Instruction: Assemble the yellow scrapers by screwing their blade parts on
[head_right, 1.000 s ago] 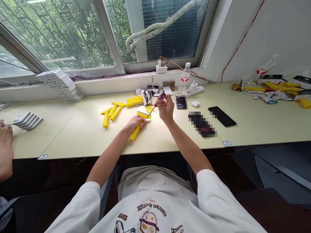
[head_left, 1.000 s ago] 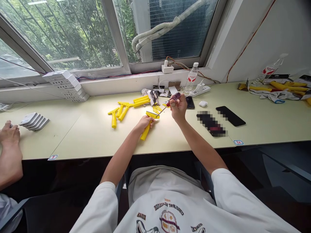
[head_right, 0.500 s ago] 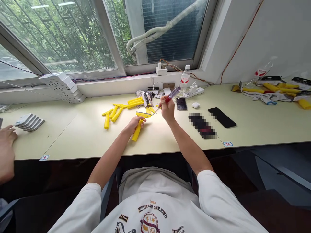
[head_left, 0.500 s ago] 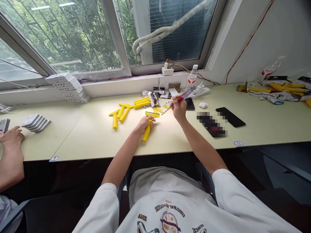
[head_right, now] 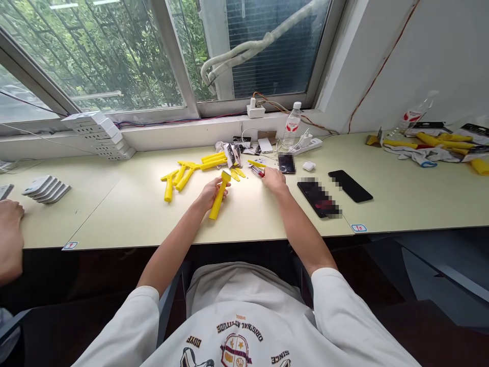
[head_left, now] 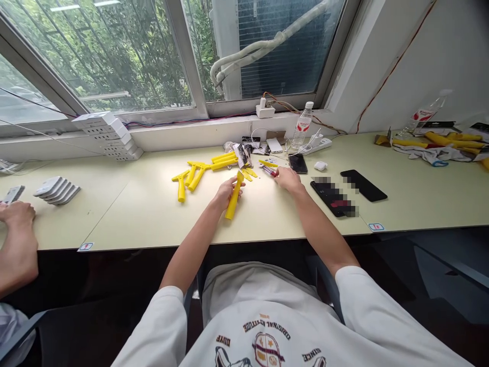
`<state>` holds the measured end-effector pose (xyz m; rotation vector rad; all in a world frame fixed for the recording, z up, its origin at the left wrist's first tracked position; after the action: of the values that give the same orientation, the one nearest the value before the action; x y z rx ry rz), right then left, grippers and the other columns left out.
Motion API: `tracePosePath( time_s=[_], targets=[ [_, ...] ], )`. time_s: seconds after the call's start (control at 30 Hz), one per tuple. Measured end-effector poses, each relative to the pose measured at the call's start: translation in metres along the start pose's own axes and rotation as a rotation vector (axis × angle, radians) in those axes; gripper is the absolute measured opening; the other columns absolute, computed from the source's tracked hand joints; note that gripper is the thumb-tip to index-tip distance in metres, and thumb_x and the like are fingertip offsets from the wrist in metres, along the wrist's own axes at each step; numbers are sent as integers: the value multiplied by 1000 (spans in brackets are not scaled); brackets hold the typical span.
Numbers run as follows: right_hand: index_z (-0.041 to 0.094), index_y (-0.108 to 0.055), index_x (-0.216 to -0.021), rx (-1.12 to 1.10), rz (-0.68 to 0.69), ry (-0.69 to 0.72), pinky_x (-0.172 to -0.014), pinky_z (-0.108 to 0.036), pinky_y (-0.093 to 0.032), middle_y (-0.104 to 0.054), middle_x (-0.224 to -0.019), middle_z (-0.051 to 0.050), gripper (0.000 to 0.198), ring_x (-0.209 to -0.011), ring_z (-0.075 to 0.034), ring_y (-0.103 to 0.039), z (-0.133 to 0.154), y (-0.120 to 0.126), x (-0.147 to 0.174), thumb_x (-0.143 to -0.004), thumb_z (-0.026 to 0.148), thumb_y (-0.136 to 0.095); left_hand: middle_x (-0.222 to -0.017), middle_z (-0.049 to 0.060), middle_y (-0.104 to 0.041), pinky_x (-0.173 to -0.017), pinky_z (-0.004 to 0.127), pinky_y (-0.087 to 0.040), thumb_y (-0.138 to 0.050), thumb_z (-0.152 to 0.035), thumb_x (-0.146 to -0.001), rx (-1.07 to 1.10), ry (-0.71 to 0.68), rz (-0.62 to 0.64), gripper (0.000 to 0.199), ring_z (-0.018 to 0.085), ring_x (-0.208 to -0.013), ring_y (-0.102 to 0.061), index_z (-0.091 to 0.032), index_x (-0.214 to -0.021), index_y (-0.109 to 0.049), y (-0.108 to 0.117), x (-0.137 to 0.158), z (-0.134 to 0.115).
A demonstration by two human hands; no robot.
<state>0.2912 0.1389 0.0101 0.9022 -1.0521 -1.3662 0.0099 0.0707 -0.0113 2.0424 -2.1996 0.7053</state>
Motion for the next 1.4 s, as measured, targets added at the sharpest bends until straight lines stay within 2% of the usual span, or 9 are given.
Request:
tracePosePath(
  time_s=[0.2, 0.27, 0.4, 0.57, 0.7, 0.9, 1.13, 1.27, 1.4],
  targets=[
    [14, -80, -138, 29, -67, -72, -103, -39, -57, -72, -150, -27, 37, -128, -35, -77, -3, 9, 4, -105, 18, -64, -95, 8, -75, -51, 27, -50, -86, -42, -95, -17, -39, -7, 31, 12, -59, -63, -16, -105, -71, 5, -2, 0],
    [13, -77, -144, 30, -83, -57, -104, -40, -58, -67, -155, -28, 42, -128, -36, -77, 1, 9, 7, -105, 16, -62, -96, 7, -75, -52, 26, -50, -89, -39, -92, -12, -49, -1, 32, 12, -59, -64, -17, -104, -70, 6, -2, 0],
    [16, -70, -150, 21, -140, 53, -105, -41, -57, -71, -151, -24, 45, -127, -35, -75, 18, 7, 11, -106, 16, -59, -98, 5, -73, -53, 24, -51, -94, -27, -82, 11, -71, 30, 35, 10, -62, -65, -19, -103, -67, 2, -1, -2],
    [25, -76, -141, -64, -98, 233, -110, -41, -56, -78, -147, -14, 34, -130, -32, -74, 52, -11, 15, -114, 33, -58, -98, 4, -74, -53, 24, -49, -88, -20, -78, 19, -74, 51, 39, 9, -59, -63, -19, -109, -64, -1, -2, -2],
    [26, -74, -149, -37, -90, 234, -112, -45, -56, -73, -156, -15, 40, -133, -36, -74, 65, -22, 19, -114, 38, -60, -94, 4, -74, -51, 25, -48, -80, -22, -80, 26, -61, 30, 34, 12, -58, -63, -20, -110, -63, 1, -5, 0],
    [25, -79, -132, -13, -72, 205, -111, -46, -57, -74, -151, -16, 31, -132, -36, -75, 69, -27, 17, -116, 35, -54, -86, 4, -72, -50, 25, -47, -75, -23, -82, 35, -16, -31, 28, 14, -57, -64, -21, -107, -60, 3, -5, 2],
    [11, -65, -147, 24, 17, 177, -113, -50, -54, -66, -158, -29, 42, -138, -42, -70, 65, -37, 8, -116, 32, -47, -91, 4, -74, -51, 25, -48, -77, -20, -82, -33, -74, -6, 28, 14, -57, -67, -20, -106, -64, -1, -3, -1],
    [14, -68, -137, -99, -1, 252, -103, -44, -54, -71, -149, -25, 35, -131, -37, -71, 67, -31, 15, -117, 33, -46, -88, 5, -76, -52, 24, -46, -82, -24, -82, -117, -117, -28, 23, 15, -62, -69, -17, -101, -72, -1, -2, -3],
    [20, -70, -124, -229, -133, 473, -86, -37, -51, -76, -137, -16, 24, -119, -30, -71, 88, -11, 38, -117, 34, -51, -87, 6, -78, -60, 25, -52, -87, -26, -80, -150, -193, -52, 21, 15, -65, -71, -15, -95, -77, 1, -3, -7]
  ],
)
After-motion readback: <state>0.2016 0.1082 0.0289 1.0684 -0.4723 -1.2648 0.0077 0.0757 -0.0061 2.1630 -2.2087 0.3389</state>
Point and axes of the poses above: each hand's wrist, its own x-axis away from the middle knuckle, its own y-axis out of the back of the hand, z = x × y, the point moved 8 cm from there along -x, towards the middle knuckle
